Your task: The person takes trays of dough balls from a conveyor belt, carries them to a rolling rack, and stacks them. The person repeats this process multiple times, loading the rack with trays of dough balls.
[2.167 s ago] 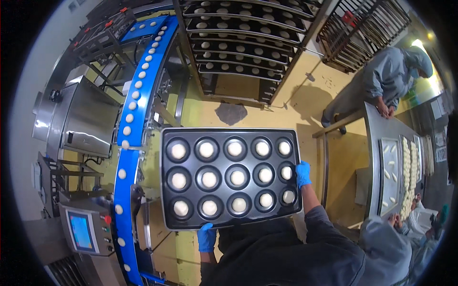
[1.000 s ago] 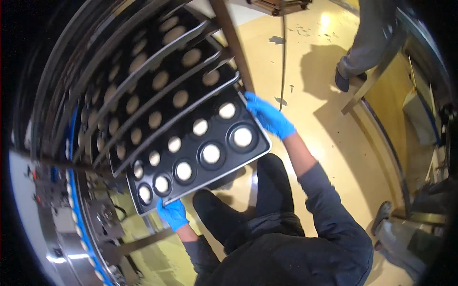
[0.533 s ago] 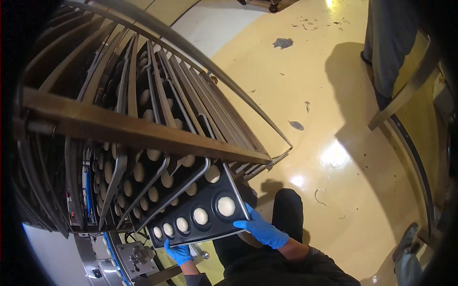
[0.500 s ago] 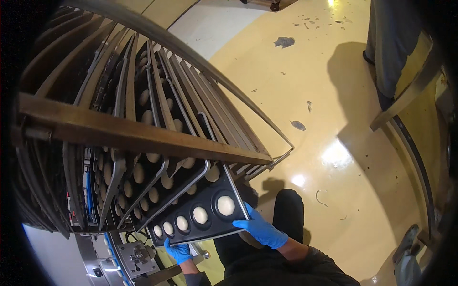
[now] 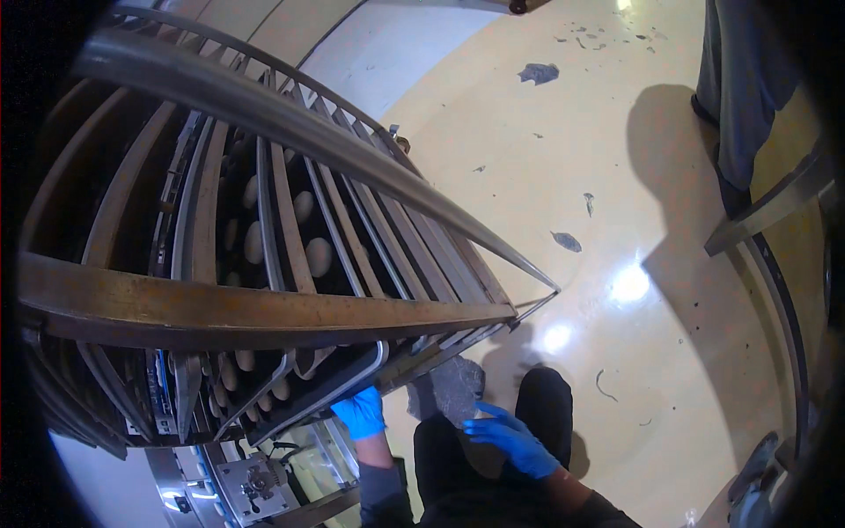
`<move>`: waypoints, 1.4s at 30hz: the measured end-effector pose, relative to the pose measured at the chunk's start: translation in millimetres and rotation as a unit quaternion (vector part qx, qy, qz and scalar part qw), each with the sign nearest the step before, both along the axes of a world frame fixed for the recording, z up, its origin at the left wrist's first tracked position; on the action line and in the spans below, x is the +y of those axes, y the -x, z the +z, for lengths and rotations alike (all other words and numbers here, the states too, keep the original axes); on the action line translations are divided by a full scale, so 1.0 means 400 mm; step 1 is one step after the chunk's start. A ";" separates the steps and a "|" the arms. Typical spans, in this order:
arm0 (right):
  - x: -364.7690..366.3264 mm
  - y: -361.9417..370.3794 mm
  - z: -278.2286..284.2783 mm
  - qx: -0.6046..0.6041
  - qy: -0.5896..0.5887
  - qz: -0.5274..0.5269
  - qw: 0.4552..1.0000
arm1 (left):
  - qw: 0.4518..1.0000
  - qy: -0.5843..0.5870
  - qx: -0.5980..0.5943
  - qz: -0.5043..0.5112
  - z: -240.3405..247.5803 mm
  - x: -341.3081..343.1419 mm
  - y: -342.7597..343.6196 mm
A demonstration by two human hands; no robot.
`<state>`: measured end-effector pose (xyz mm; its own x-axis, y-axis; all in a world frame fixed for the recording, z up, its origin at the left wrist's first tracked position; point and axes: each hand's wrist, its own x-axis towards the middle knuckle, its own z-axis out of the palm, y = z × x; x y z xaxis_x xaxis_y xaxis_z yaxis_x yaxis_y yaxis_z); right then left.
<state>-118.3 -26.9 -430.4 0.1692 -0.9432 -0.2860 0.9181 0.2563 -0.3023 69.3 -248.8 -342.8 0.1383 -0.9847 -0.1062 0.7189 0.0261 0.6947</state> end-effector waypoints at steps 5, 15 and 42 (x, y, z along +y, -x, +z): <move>0.124 0.055 -0.127 -0.059 -0.087 -0.081 0.991 | 0.999 0.033 -0.021 0.002 -0.027 -0.262 0.004; 0.086 0.019 -0.200 -0.157 -0.077 -0.112 0.978 | 0.994 -0.002 -0.041 -0.098 -0.088 -0.549 0.133; 0.092 -0.221 -0.114 0.460 -0.056 0.011 0.886 | 0.940 -0.196 -0.224 -0.169 0.008 0.841 -0.636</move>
<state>-29.9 10.0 -475.9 -0.1663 -0.8992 -0.4048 0.2902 0.3477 -0.8916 323.6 87.7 -339.6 -0.0588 -0.8779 -0.4753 0.2737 -0.4720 0.8380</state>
